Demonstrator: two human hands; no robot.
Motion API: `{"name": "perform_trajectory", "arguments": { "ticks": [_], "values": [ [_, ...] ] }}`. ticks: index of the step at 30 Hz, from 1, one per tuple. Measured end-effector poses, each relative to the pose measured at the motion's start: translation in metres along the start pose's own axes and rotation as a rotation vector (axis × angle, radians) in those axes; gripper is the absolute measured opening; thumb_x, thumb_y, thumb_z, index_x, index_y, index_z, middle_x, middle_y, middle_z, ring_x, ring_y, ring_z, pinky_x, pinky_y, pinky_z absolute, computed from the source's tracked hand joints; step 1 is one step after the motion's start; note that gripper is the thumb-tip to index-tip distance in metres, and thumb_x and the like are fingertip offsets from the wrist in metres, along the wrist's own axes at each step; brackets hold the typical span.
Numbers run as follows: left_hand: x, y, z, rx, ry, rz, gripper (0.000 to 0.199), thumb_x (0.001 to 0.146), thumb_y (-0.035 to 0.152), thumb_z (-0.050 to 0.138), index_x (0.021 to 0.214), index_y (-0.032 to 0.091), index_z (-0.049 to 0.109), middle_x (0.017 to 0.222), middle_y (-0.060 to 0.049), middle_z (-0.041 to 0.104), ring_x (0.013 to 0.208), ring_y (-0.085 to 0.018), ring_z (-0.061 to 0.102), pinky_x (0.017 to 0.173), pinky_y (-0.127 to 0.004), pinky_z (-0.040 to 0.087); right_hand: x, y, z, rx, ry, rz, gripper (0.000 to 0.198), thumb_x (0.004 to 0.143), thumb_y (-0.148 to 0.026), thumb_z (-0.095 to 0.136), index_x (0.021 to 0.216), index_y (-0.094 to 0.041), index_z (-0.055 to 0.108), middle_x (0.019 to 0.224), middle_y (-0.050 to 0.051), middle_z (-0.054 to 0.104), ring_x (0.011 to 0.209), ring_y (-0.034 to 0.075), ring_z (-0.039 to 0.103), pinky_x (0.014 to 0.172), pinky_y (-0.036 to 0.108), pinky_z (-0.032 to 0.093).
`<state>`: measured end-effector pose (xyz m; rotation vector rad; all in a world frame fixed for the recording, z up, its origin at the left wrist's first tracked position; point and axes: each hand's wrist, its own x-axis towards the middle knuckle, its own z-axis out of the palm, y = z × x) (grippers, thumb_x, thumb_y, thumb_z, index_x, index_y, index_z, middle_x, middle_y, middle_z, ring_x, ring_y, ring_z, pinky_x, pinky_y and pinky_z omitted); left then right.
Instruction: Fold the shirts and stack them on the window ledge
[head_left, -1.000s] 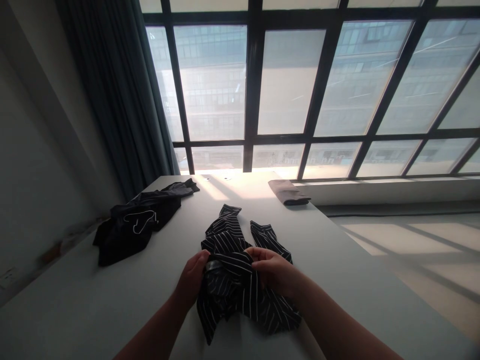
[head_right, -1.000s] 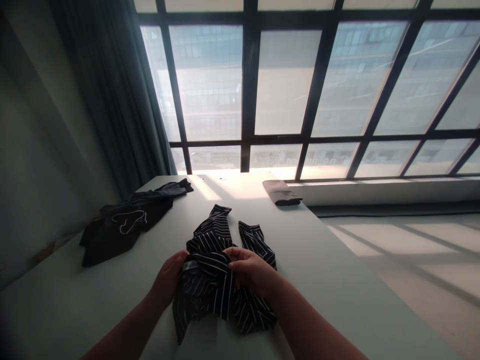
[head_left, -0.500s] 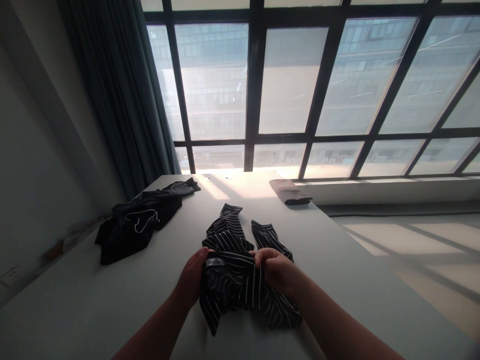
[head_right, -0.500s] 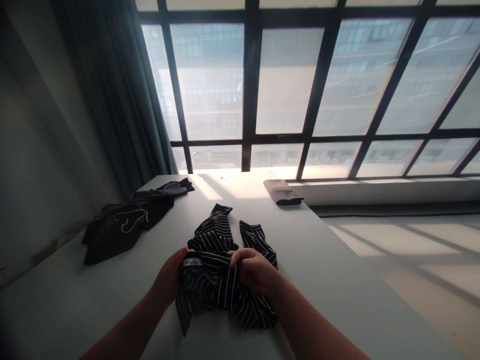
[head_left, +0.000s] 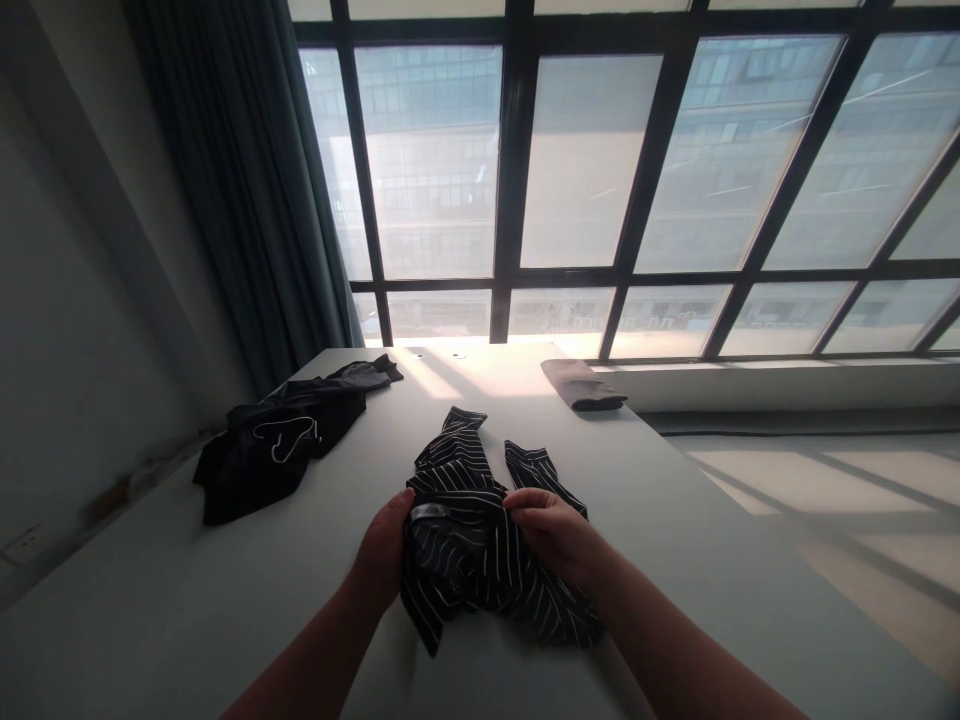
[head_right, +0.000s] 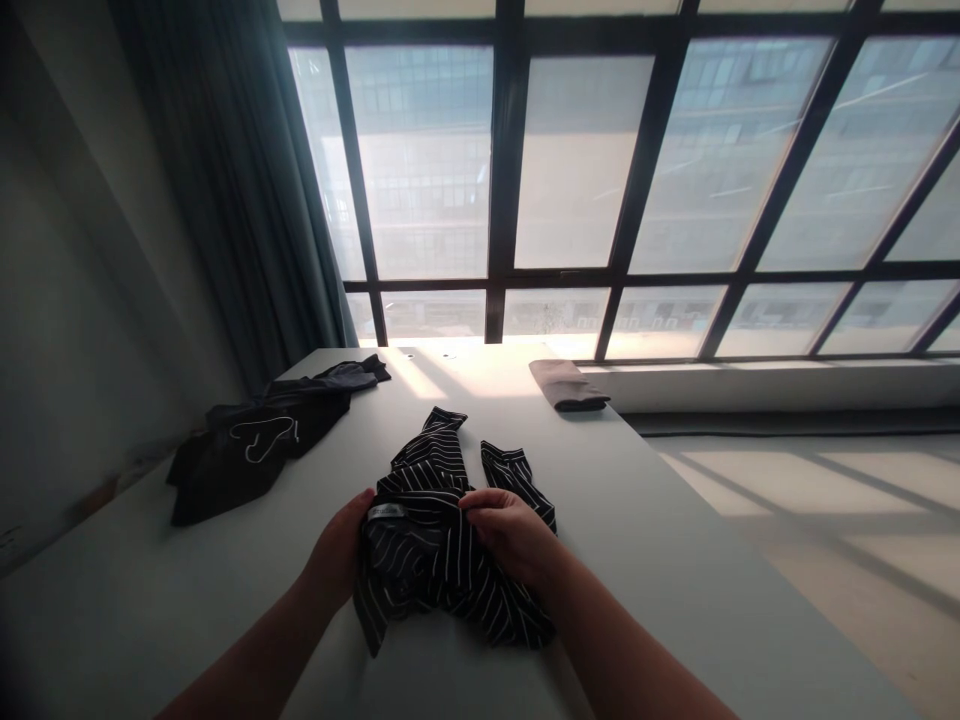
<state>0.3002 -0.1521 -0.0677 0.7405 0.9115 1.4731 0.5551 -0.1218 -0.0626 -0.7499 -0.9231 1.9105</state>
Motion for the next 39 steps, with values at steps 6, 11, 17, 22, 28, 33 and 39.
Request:
{"name": "perform_trajectory", "arguments": {
  "ticks": [6, 11, 17, 22, 28, 33, 39],
  "values": [
    [-0.001, 0.004, 0.001, -0.109, 0.043, -0.04, 0.039, 0.071, 0.048, 0.092, 0.084, 0.015, 0.078, 0.078, -0.006, 0.076, 0.081, -0.026, 0.073, 0.081, -0.036, 0.058, 0.004, -0.001, -0.007, 0.099, 0.04, 0.04, 0.035, 0.06, -0.017, 0.094, 0.091, -0.015, 0.079, 0.083, 0.002, 0.074, 0.075, 0.011, 0.068, 0.075, 0.022, 0.056],
    [-0.004, 0.005, 0.003, -0.136, -0.003, -0.079, 0.041, 0.074, 0.051, 0.09, 0.089, 0.014, 0.078, 0.081, -0.006, 0.076, 0.083, -0.027, 0.073, 0.086, -0.039, 0.059, 0.004, 0.004, -0.004, -0.086, 0.042, 0.02, 0.031, 0.067, -0.024, 0.088, 0.094, -0.015, 0.077, 0.082, 0.0, 0.065, 0.066, 0.009, 0.056, 0.063, 0.021, 0.048],
    [-0.007, 0.005, 0.005, -0.152, -0.05, -0.093, 0.039, 0.08, 0.05, 0.088, 0.094, 0.015, 0.077, 0.086, -0.006, 0.079, 0.091, -0.028, 0.075, 0.091, -0.04, 0.059, -0.01, -0.002, 0.012, -0.98, 0.101, -0.666, 0.016, 0.095, -0.03, 0.065, 0.106, -0.021, 0.07, 0.106, 0.006, 0.059, 0.089, 0.017, 0.056, 0.081, 0.031, 0.051],
    [-0.003, 0.004, 0.003, -0.101, -0.019, -0.104, 0.045, 0.08, 0.053, 0.085, 0.1, 0.014, 0.078, 0.091, -0.009, 0.079, 0.091, -0.031, 0.074, 0.088, -0.043, 0.059, -0.027, -0.009, 0.017, -1.375, -0.271, -0.959, 0.049, 0.088, -0.005, 0.049, 0.127, -0.026, 0.069, 0.132, 0.011, 0.05, 0.12, 0.024, 0.053, 0.1, 0.039, 0.05],
    [0.002, 0.0, -0.001, -0.008, 0.02, 0.0, 0.041, 0.077, 0.056, 0.085, 0.09, 0.018, 0.077, 0.085, -0.007, 0.076, 0.088, -0.03, 0.07, 0.081, -0.04, 0.058, -0.018, -0.007, 0.012, -1.4, -0.19, -1.018, 0.034, 0.081, 0.001, 0.053, 0.103, -0.023, 0.067, 0.107, 0.007, 0.062, 0.102, 0.021, 0.057, 0.087, 0.035, 0.052],
    [-0.007, 0.003, 0.003, 0.105, -0.061, 0.072, 0.041, 0.08, 0.057, 0.084, 0.086, 0.019, 0.071, 0.079, 0.0, 0.066, 0.074, -0.017, 0.058, 0.07, -0.027, 0.051, -0.017, -0.011, 0.011, -1.282, -0.144, -1.021, 0.033, 0.086, -0.002, 0.05, 0.106, -0.023, 0.066, 0.108, 0.008, 0.063, 0.1, 0.021, 0.06, 0.086, 0.036, 0.053],
    [-0.023, 0.004, 0.013, 0.38, -0.347, 0.171, 0.043, 0.091, 0.062, 0.071, 0.088, 0.019, 0.07, 0.106, -0.008, 0.071, 0.092, -0.023, 0.063, 0.083, -0.032, 0.051, -0.027, -0.005, 0.027, -1.265, -0.02, -0.975, 0.051, 0.098, -0.027, 0.066, 0.147, -0.027, 0.053, 0.143, 0.013, 0.056, 0.132, 0.028, 0.055, 0.111, 0.045, 0.047]
  ]
}}
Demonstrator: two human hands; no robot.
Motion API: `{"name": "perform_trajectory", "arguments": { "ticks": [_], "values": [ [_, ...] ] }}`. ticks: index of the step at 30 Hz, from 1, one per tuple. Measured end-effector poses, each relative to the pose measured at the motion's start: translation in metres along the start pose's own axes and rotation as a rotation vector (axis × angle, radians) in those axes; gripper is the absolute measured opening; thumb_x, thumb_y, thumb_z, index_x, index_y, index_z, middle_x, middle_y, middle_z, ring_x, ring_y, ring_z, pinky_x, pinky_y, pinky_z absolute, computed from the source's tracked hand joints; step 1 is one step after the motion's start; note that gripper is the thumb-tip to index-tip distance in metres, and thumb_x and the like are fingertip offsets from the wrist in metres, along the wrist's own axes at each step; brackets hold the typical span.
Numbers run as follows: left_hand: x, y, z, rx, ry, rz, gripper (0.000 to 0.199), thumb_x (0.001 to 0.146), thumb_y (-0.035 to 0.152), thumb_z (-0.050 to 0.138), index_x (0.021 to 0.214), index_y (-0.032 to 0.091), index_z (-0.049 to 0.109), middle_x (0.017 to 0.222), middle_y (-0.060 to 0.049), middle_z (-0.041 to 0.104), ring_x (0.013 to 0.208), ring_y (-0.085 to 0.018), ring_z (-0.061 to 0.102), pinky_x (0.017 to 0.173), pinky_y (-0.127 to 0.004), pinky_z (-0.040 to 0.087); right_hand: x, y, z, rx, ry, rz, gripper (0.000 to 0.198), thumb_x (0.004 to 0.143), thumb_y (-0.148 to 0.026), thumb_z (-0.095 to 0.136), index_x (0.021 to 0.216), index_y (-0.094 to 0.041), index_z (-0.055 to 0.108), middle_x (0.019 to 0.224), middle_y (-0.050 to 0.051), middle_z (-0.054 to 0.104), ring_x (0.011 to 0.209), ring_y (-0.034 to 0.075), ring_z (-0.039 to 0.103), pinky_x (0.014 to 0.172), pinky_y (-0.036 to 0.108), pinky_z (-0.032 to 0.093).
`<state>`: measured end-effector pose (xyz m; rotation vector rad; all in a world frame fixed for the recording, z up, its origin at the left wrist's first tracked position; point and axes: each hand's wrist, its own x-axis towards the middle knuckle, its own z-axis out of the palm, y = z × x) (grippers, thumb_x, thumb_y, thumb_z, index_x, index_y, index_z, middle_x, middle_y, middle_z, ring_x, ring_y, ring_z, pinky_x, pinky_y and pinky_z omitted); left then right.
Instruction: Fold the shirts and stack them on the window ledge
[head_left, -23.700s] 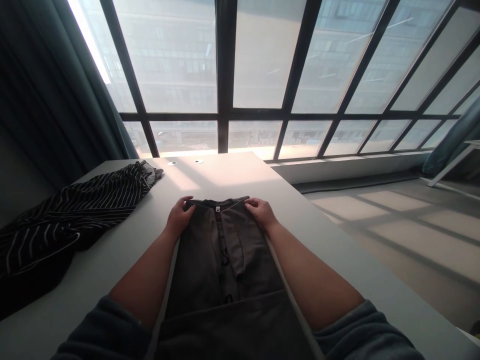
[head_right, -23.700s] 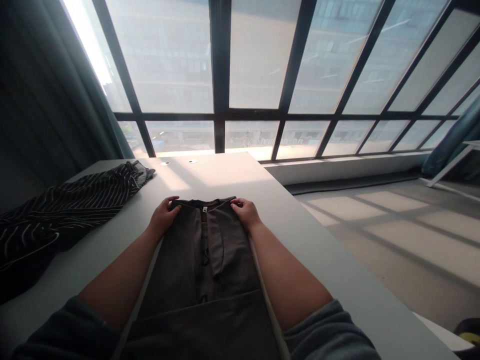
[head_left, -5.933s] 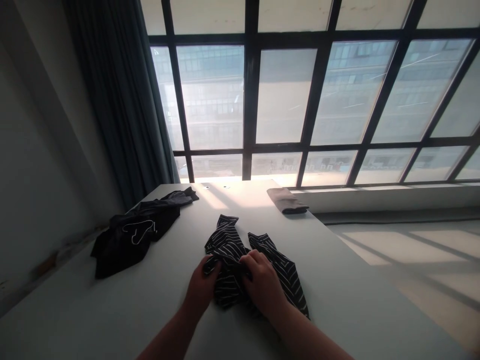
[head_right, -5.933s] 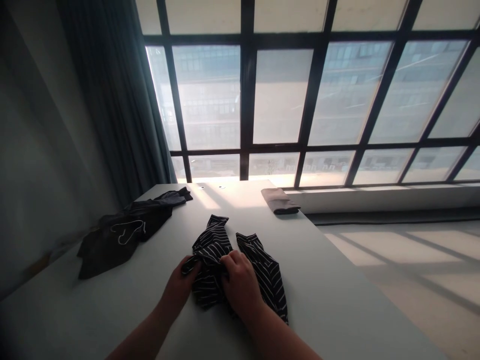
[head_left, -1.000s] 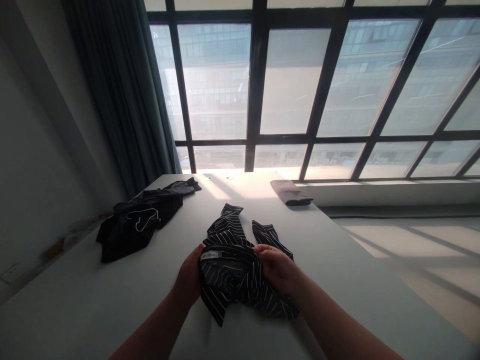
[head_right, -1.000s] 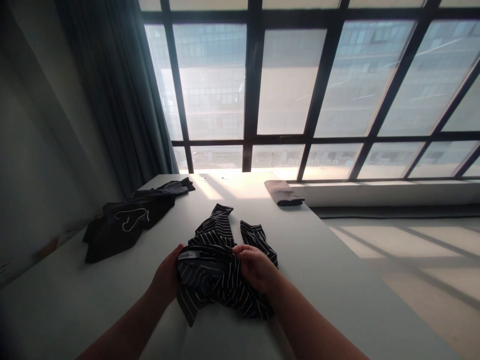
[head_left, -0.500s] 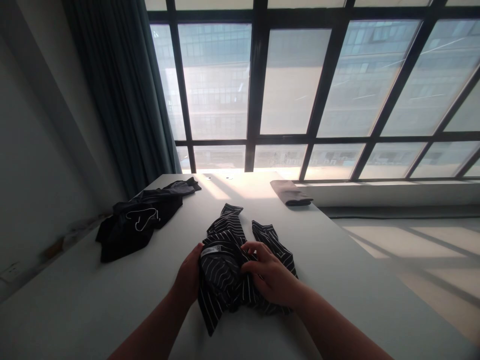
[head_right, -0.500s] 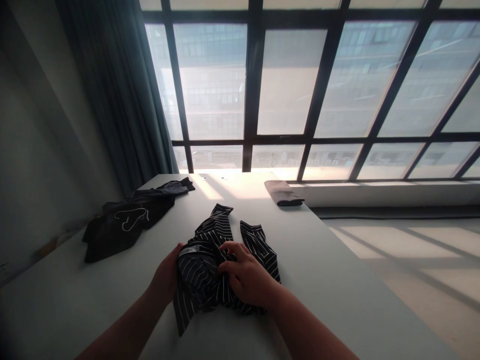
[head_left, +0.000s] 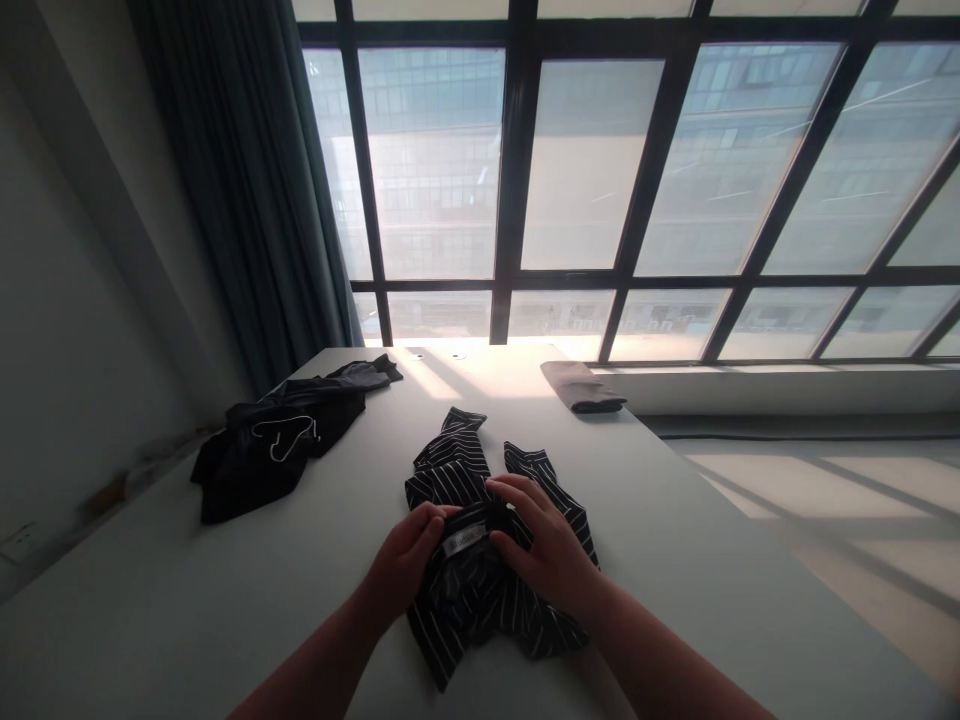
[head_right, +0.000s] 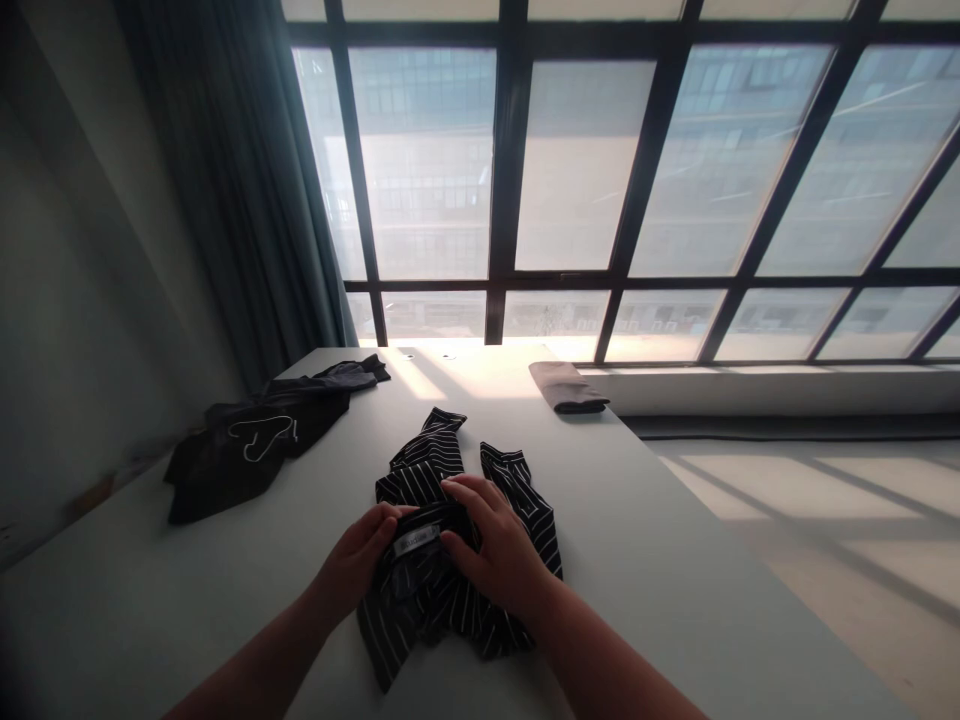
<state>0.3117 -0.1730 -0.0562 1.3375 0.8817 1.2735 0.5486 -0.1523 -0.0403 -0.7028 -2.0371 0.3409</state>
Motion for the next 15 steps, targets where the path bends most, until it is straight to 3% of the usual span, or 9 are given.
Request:
{"name": "perform_trajectory", "arguments": {
  "ticks": [2, 3, 6, 7, 9, 12, 15],
  "values": [
    [-0.001, 0.0, 0.003, 0.115, -0.044, 0.109, 0.041, 0.094, 0.059, 0.067, 0.085, 0.02, 0.07, 0.109, -0.011, 0.07, 0.098, -0.025, 0.062, 0.089, -0.034, 0.05, 0.0, -0.004, 0.005, 0.006, -0.066, 0.009, 0.059, 0.095, -0.033, 0.071, 0.15, -0.026, 0.052, 0.139, 0.014, 0.061, 0.128, 0.029, 0.057, 0.108, 0.045, 0.048],
    [-0.001, 0.0, 0.005, 0.171, -0.045, 0.164, 0.04, 0.095, 0.057, 0.066, 0.082, 0.02, 0.069, 0.105, -0.011, 0.069, 0.097, -0.025, 0.062, 0.089, -0.033, 0.049, -0.001, -0.005, 0.008, 0.017, -0.092, 0.029, 0.052, 0.095, -0.034, 0.071, 0.144, -0.025, 0.058, 0.13, 0.013, 0.067, 0.12, 0.029, 0.061, 0.103, 0.044, 0.05],
    [-0.001, -0.001, 0.005, 0.302, -0.034, 0.244, 0.031, 0.094, 0.048, 0.069, 0.08, 0.021, 0.068, 0.095, -0.009, 0.065, 0.091, -0.024, 0.059, 0.086, -0.033, 0.048, 0.0, -0.003, 0.014, 0.07, -0.114, 0.146, 0.016, 0.097, -0.03, 0.064, 0.107, -0.022, 0.073, 0.094, 0.007, 0.072, 0.088, 0.022, 0.065, 0.083, 0.036, 0.05],
    [-0.001, -0.001, 0.005, 0.344, -0.029, 0.248, 0.024, 0.091, 0.044, 0.072, 0.082, 0.022, 0.07, 0.096, -0.009, 0.066, 0.091, -0.024, 0.059, 0.086, -0.033, 0.048, 0.0, -0.001, 0.014, 0.098, -0.101, 0.206, 0.014, 0.098, -0.03, 0.062, 0.096, -0.021, 0.073, 0.087, 0.005, 0.07, 0.081, 0.02, 0.063, 0.078, 0.034, 0.048],
    [-0.002, -0.001, 0.004, 0.437, -0.016, 0.245, 0.014, 0.085, 0.035, 0.078, 0.092, 0.023, 0.073, 0.1, -0.009, 0.069, 0.091, -0.024, 0.06, 0.087, -0.034, 0.047, 0.001, 0.004, 0.014, 0.191, -0.05, 0.365, 0.023, 0.097, -0.036, 0.061, 0.083, -0.02, 0.069, 0.078, 0.003, 0.066, 0.073, 0.018, 0.058, 0.071, 0.031, 0.044],
    [-0.004, -0.002, 0.002, 0.507, -0.014, 0.192, 0.023, 0.082, 0.032, 0.079, 0.104, 0.025, 0.075, 0.099, -0.007, 0.072, 0.088, -0.025, 0.062, 0.083, -0.033, 0.047, 0.003, 0.011, 0.01, 0.396, 0.032, 0.591, 0.039, 0.094, -0.053, 0.064, 0.075, -0.019, 0.062, 0.069, 0.0, 0.057, 0.067, 0.016, 0.05, 0.064, 0.029, 0.04],
    [-0.005, -0.004, 0.002, 0.441, -0.027, 0.133, 0.033, 0.085, 0.042, 0.078, 0.113, 0.025, 0.075, 0.102, -0.008, 0.075, 0.094, -0.027, 0.066, 0.084, -0.032, 0.048, 0.005, 0.011, 0.008, 0.53, 0.015, 0.627, 0.047, 0.09, -0.063, 0.066, 0.078, -0.018, 0.062, 0.071, 0.0, 0.055, 0.068, 0.015, 0.048, 0.064, 0.028, 0.04]
  ]
}}
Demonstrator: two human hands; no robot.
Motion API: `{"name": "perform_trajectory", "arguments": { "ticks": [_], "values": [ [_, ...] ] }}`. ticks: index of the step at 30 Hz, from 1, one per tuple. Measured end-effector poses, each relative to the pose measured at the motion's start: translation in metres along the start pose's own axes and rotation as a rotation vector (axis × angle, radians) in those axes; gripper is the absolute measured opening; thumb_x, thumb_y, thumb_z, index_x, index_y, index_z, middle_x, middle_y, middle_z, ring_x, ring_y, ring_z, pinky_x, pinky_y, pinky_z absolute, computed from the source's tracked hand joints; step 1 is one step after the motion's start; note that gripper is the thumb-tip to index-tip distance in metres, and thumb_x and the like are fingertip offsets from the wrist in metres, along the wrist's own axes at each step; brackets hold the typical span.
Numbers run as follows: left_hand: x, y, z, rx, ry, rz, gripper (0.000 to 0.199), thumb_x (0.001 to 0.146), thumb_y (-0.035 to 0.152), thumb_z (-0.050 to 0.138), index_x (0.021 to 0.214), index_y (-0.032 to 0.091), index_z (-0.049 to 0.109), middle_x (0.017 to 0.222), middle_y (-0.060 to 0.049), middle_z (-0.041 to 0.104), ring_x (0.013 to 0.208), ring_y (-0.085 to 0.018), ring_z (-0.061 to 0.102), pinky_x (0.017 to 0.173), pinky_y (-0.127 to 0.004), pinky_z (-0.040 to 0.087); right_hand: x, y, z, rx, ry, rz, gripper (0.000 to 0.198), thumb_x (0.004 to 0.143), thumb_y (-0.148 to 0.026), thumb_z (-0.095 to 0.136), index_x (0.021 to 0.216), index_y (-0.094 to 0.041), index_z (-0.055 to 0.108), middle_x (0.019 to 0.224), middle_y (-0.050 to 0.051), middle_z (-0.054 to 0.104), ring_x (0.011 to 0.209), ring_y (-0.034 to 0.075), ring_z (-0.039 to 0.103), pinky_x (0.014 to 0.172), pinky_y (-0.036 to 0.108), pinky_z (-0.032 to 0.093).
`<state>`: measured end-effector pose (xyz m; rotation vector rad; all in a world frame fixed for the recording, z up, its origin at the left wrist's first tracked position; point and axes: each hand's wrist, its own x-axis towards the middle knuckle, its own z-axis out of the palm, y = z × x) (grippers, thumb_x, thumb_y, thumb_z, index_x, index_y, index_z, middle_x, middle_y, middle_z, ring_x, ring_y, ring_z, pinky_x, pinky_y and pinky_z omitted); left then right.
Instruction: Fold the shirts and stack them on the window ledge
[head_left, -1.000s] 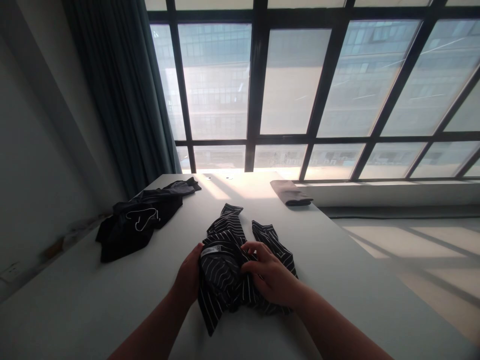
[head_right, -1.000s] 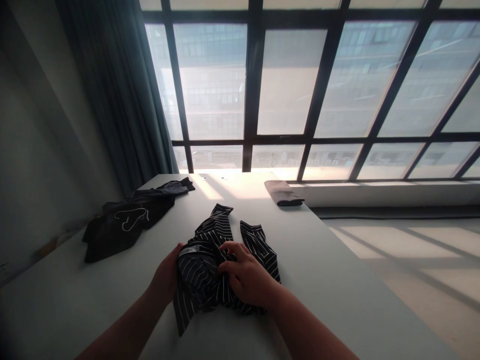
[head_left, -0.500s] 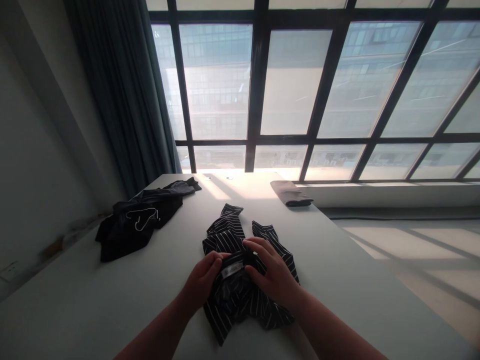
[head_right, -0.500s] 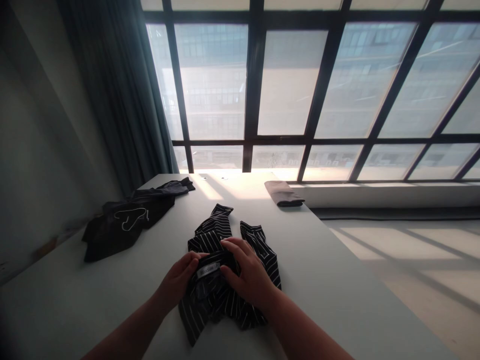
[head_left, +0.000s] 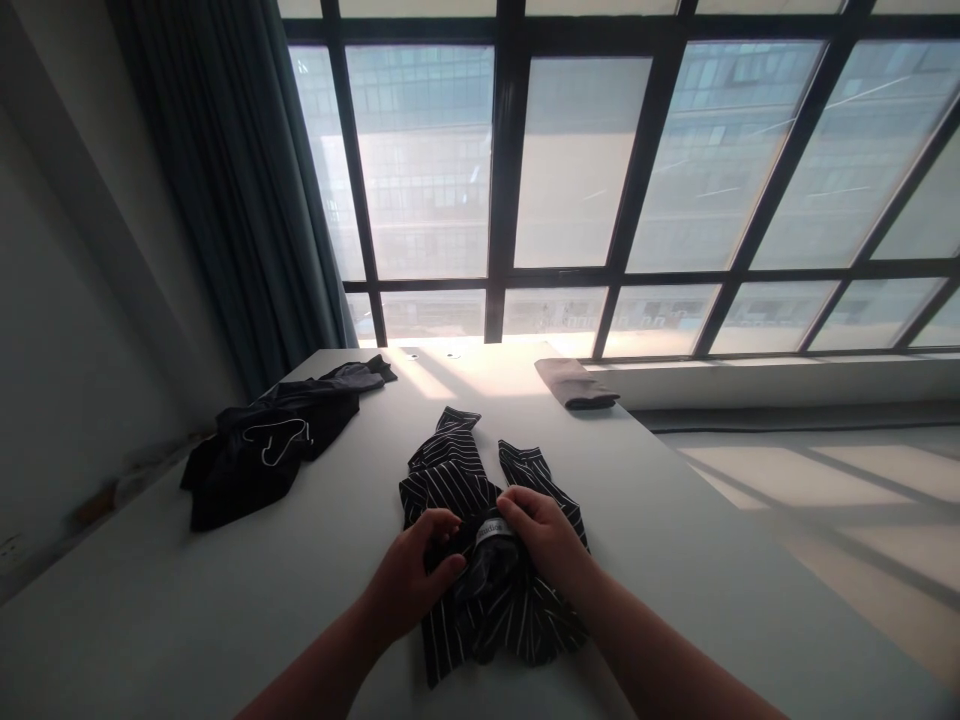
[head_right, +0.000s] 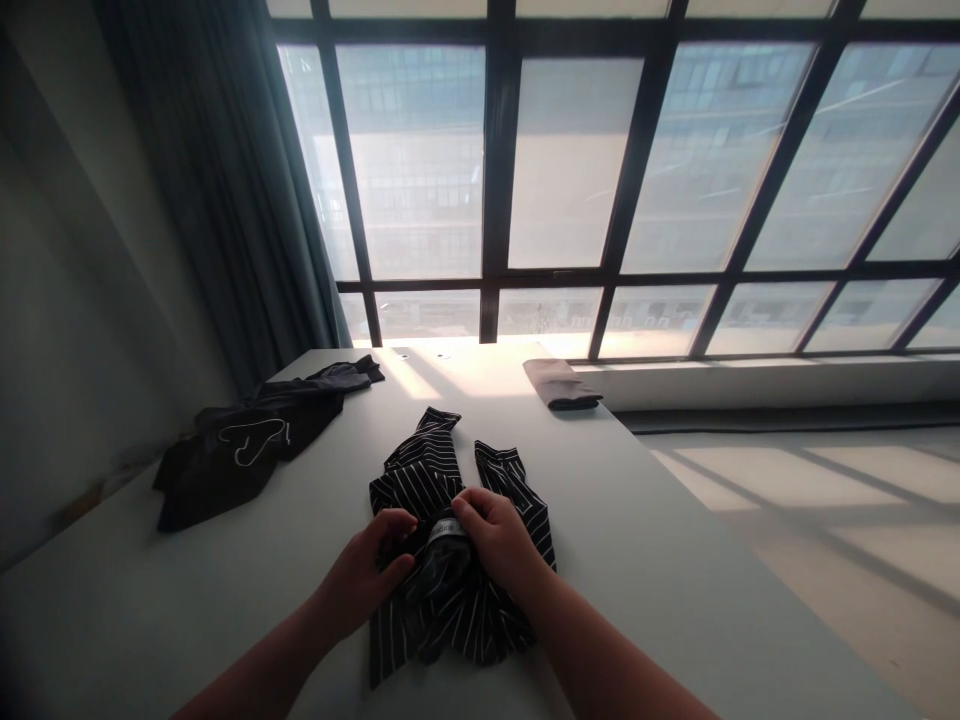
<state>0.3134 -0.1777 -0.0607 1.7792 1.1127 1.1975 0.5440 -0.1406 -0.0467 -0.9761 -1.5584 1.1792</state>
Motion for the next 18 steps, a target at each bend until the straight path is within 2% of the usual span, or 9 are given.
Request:
{"name": "perform_trajectory", "arguments": {
  "ticks": [4, 7, 9, 13, 15, 18],
  "values": [
    [-0.001, 0.003, 0.002, -0.209, -0.059, -0.108, 0.046, 0.089, 0.057, 0.072, 0.118, 0.023, 0.077, 0.105, -0.01, 0.077, 0.094, -0.029, 0.067, 0.082, -0.032, 0.05, -0.004, -0.004, 0.006, -0.093, -0.109, -0.067, 0.043, 0.095, -0.059, 0.063, 0.081, -0.018, 0.065, 0.075, 0.0, 0.058, 0.072, 0.015, 0.049, 0.067, 0.027, 0.04],
    [-0.001, 0.006, 0.003, -0.239, -0.137, -0.164, 0.041, 0.086, 0.059, 0.076, 0.098, 0.019, 0.079, 0.09, -0.008, 0.074, 0.081, -0.024, 0.063, 0.073, -0.029, 0.048, -0.006, -0.006, 0.006, -0.141, -0.147, -0.1, 0.038, 0.095, -0.054, 0.065, 0.081, -0.018, 0.066, 0.076, 0.0, 0.059, 0.072, 0.015, 0.05, 0.067, 0.026, 0.04],
    [-0.001, 0.008, 0.004, -0.253, -0.151, -0.183, 0.043, 0.086, 0.061, 0.076, 0.086, 0.018, 0.077, 0.08, -0.006, 0.069, 0.074, -0.02, 0.058, 0.068, -0.027, 0.046, -0.007, -0.006, 0.004, -0.133, -0.219, -0.069, 0.036, 0.091, -0.052, 0.07, 0.081, -0.018, 0.067, 0.074, 0.0, 0.059, 0.071, 0.014, 0.049, 0.066, 0.026, 0.039],
    [0.0, 0.007, 0.003, -0.444, -0.104, -0.26, 0.052, 0.083, 0.069, 0.075, 0.078, 0.018, 0.069, 0.071, -0.001, 0.06, 0.067, -0.015, 0.05, 0.063, -0.024, 0.043, -0.01, -0.009, -0.001, -0.029, -0.401, 0.044, 0.037, 0.087, -0.053, 0.074, 0.083, -0.016, 0.069, 0.071, -0.001, 0.057, 0.066, 0.013, 0.048, 0.061, 0.024, 0.037],
    [0.0, 0.006, 0.002, -0.497, -0.105, -0.276, 0.054, 0.081, 0.071, 0.077, 0.077, 0.018, 0.068, 0.069, 0.0, 0.057, 0.065, -0.014, 0.048, 0.061, -0.023, 0.041, -0.011, -0.011, -0.001, 0.043, -0.425, 0.065, 0.038, 0.086, -0.053, 0.076, 0.088, -0.016, 0.071, 0.074, 0.0, 0.059, 0.067, 0.013, 0.05, 0.063, 0.024, 0.039],
    [-0.001, 0.005, -0.002, -0.461, -0.152, -0.229, 0.052, 0.075, 0.066, 0.085, 0.082, 0.016, 0.073, 0.073, -0.001, 0.061, 0.067, -0.014, 0.051, 0.061, -0.023, 0.041, -0.011, -0.011, 0.0, 0.078, -0.384, 0.068, 0.039, 0.084, -0.053, 0.079, 0.088, -0.015, 0.071, 0.076, 0.0, 0.059, 0.07, 0.012, 0.05, 0.063, 0.023, 0.039]
  ]
}}
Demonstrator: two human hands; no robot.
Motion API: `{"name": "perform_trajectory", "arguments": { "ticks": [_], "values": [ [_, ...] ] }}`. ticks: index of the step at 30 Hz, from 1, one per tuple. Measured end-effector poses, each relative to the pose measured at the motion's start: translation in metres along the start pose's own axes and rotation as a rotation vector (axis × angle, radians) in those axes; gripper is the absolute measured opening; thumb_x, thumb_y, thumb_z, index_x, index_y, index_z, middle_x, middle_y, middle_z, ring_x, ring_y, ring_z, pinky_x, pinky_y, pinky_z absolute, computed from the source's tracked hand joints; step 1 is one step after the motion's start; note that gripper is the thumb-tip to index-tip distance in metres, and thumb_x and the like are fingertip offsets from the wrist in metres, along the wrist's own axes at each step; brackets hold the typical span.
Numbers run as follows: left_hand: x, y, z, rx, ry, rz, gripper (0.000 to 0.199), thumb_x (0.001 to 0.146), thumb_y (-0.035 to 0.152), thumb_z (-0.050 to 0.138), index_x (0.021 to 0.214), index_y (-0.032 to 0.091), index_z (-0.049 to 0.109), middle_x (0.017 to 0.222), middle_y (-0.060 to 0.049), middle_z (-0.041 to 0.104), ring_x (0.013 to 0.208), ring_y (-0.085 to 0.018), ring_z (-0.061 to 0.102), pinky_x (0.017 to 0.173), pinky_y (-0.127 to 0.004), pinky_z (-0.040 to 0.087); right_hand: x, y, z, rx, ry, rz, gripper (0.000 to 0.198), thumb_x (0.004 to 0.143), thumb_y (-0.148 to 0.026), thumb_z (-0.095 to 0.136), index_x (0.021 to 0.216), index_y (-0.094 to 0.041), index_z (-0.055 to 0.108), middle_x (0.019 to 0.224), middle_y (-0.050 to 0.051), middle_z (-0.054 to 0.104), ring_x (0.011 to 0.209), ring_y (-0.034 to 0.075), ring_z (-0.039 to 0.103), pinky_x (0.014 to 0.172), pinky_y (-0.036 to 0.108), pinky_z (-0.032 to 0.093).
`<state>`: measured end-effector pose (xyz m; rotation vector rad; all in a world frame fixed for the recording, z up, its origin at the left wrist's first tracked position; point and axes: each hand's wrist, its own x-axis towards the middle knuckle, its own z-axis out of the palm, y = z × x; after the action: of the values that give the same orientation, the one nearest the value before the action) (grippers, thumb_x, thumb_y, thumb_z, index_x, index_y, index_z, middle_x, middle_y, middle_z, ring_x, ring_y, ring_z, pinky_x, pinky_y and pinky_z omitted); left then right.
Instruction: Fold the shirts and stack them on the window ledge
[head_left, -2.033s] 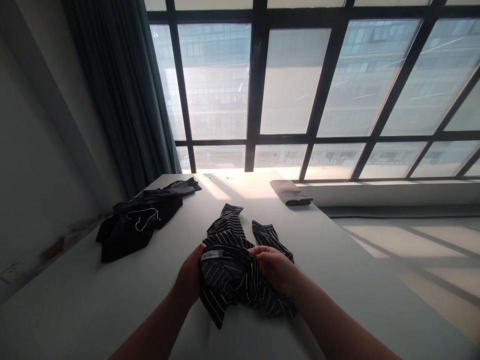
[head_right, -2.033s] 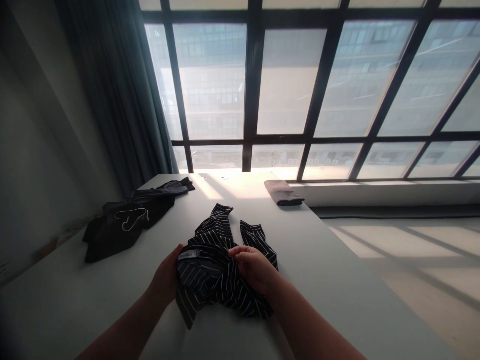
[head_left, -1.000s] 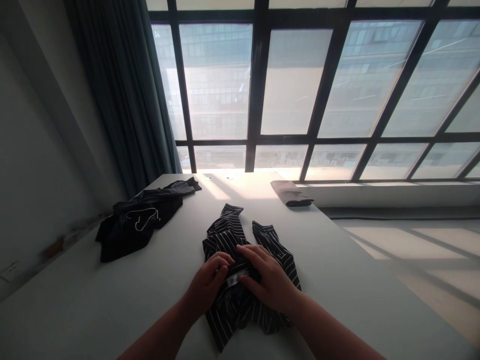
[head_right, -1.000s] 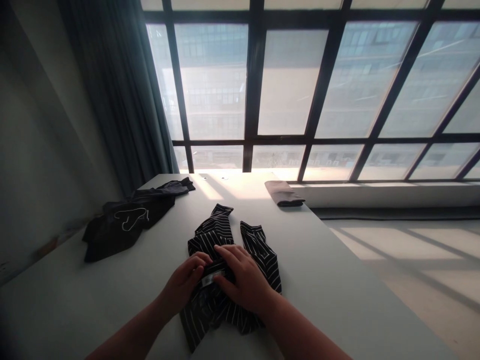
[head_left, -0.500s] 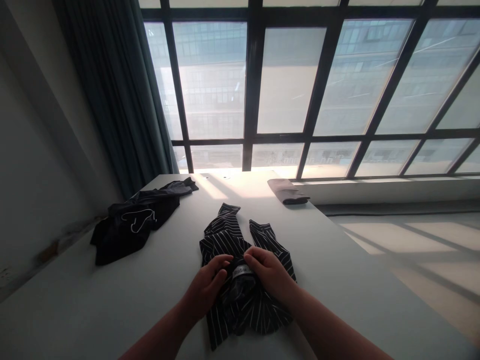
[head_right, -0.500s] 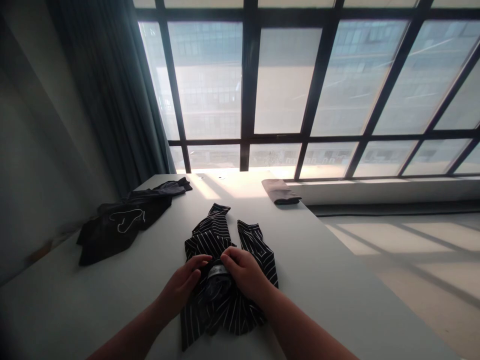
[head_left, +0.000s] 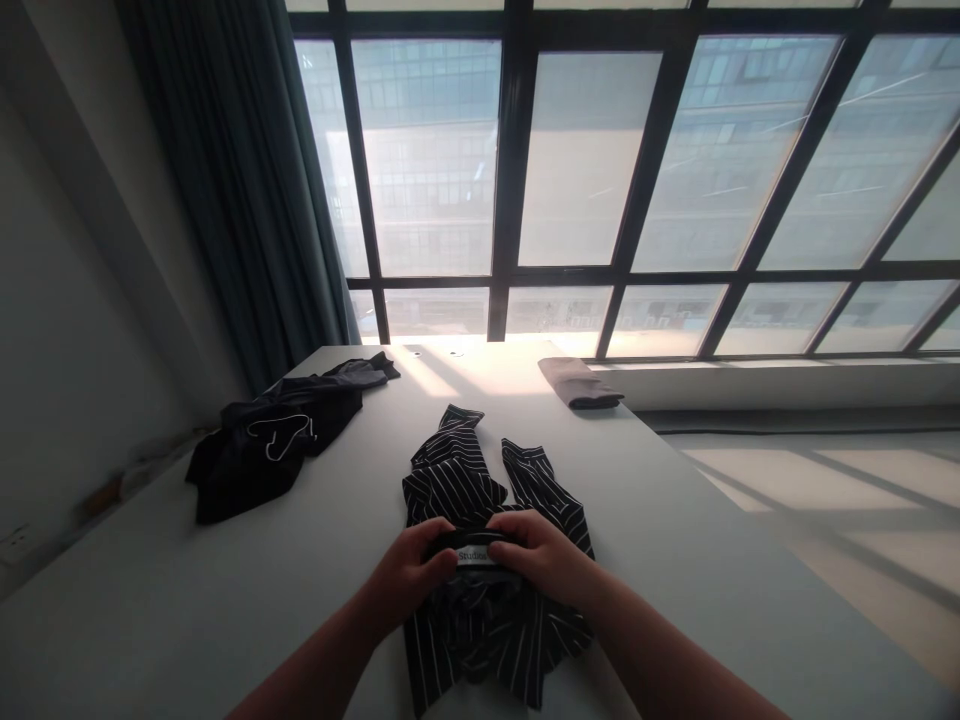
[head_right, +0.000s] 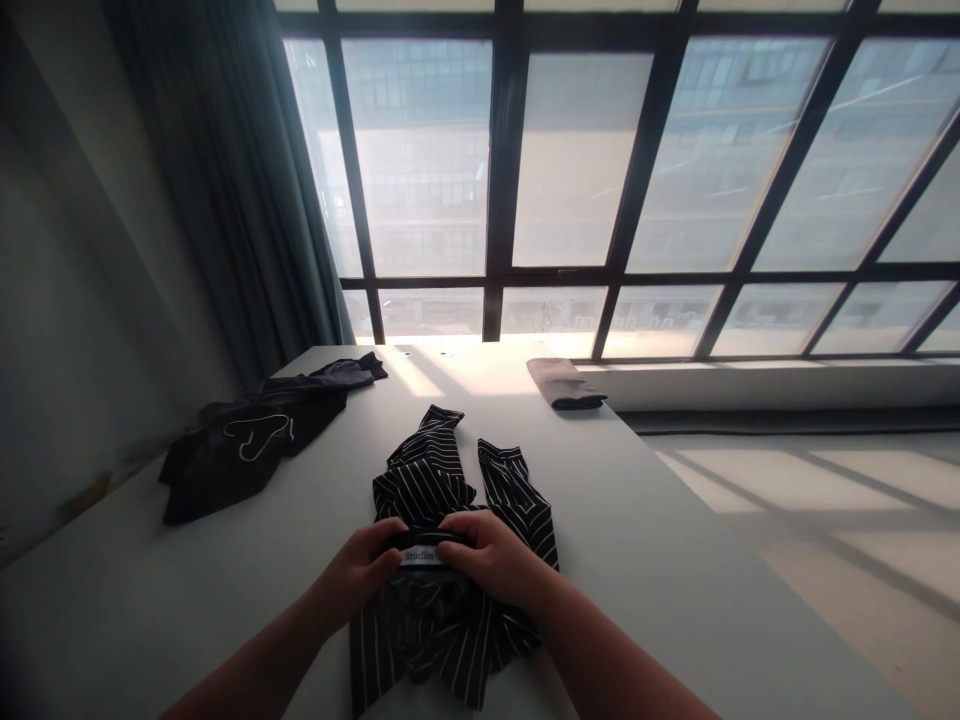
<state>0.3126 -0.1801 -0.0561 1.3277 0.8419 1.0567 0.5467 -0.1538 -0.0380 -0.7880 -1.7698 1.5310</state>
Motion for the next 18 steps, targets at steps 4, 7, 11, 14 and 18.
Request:
{"name": "perform_trajectory", "arguments": {
  "ticks": [4, 7, 11, 14, 18],
  "values": [
    [-0.004, -0.002, -0.004, -0.107, -0.07, -0.089, 0.045, 0.075, 0.058, 0.089, 0.085, 0.015, 0.077, 0.076, -0.003, 0.064, 0.066, -0.013, 0.054, 0.062, -0.023, 0.042, -0.002, 0.005, 0.001, 0.18, -0.04, 0.068, 0.047, 0.08, -0.058, 0.084, 0.084, -0.014, 0.067, 0.071, -0.003, 0.053, 0.064, 0.008, 0.045, 0.059, 0.021, 0.035],
    [-0.008, -0.005, -0.005, -0.259, -0.113, -0.161, 0.046, 0.07, 0.056, 0.094, 0.085, 0.015, 0.077, 0.073, -0.002, 0.064, 0.062, -0.011, 0.053, 0.058, -0.022, 0.041, -0.004, 0.01, 0.003, 0.35, -0.104, 0.113, 0.051, 0.076, -0.059, 0.087, 0.084, -0.014, 0.064, 0.068, -0.004, 0.051, 0.059, 0.006, 0.042, 0.056, 0.02, 0.032],
    [-0.009, -0.011, -0.004, -0.325, -0.082, -0.184, 0.049, 0.064, 0.054, 0.097, 0.087, 0.015, 0.079, 0.075, -0.003, 0.067, 0.064, -0.012, 0.057, 0.061, -0.022, 0.045, -0.005, 0.014, 0.007, 0.451, -0.114, 0.127, 0.049, 0.074, -0.054, 0.091, 0.081, -0.014, 0.063, 0.067, -0.005, 0.05, 0.058, 0.005, 0.043, 0.055, 0.019, 0.031],
    [-0.007, -0.016, -0.004, -0.34, -0.06, -0.164, 0.05, 0.065, 0.053, 0.097, 0.088, 0.013, 0.078, 0.078, -0.003, 0.07, 0.066, -0.013, 0.06, 0.063, -0.022, 0.048, -0.004, 0.017, 0.008, 0.507, -0.054, 0.144, 0.047, 0.071, -0.05, 0.093, 0.081, -0.014, 0.066, 0.068, -0.004, 0.055, 0.058, 0.006, 0.047, 0.056, 0.019, 0.034],
    [-0.004, -0.018, -0.006, -0.371, -0.049, -0.126, 0.044, 0.076, 0.051, 0.092, 0.097, 0.014, 0.078, 0.087, -0.005, 0.074, 0.076, -0.015, 0.066, 0.07, -0.024, 0.052, -0.002, 0.021, 0.005, 0.574, 0.089, 0.145, 0.044, 0.068, -0.046, 0.096, 0.091, -0.016, 0.075, 0.076, -0.001, 0.066, 0.065, 0.009, 0.057, 0.063, 0.021, 0.044]
  ]
}}
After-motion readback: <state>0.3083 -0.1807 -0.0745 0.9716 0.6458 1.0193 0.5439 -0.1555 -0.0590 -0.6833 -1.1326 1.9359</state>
